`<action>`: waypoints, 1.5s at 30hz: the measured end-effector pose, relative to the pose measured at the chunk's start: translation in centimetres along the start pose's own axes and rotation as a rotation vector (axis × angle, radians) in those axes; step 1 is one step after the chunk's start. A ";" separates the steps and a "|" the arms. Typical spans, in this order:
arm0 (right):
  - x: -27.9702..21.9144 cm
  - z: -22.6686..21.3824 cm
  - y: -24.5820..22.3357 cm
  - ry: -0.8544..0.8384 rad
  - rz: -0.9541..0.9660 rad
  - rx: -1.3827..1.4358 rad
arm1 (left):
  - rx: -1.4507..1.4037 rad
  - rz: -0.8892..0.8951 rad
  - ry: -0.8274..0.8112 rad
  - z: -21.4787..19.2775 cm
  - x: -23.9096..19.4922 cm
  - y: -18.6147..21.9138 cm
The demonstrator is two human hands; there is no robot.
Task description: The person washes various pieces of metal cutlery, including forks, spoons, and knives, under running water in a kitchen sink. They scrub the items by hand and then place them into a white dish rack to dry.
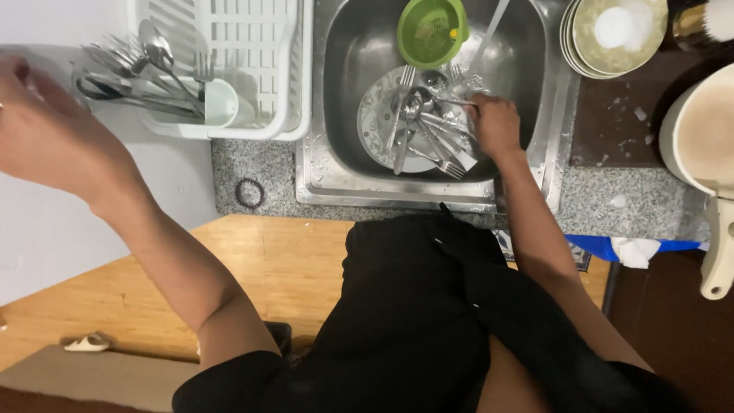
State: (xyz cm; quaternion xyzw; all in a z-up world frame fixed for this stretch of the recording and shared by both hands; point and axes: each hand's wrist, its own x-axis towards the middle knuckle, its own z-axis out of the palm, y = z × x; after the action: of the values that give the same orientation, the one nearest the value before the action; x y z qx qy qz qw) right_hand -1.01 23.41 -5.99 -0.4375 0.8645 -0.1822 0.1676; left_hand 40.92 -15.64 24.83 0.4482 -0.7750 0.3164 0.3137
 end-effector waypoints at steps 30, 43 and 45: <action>-4.9 0.1 -1.9 0.351 0.156 0.974 | -1.981 -1.165 -1.059 8.4 -23.4 50.0; 0.2 2.4 -2.4 0.602 0.044 0.649 | -2.177 -1.153 -1.261 7.6 -25.9 49.6; 0.0 1.8 -3.7 0.488 0.008 0.495 | -2.185 -1.021 -1.282 9.0 -26.8 50.1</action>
State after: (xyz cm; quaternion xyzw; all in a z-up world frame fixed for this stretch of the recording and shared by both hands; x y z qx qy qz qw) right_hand 2.39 21.06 -5.80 -0.3236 0.8105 -0.4848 0.0576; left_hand 5.10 10.67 -11.71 0.2746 -0.3858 -0.8633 0.1747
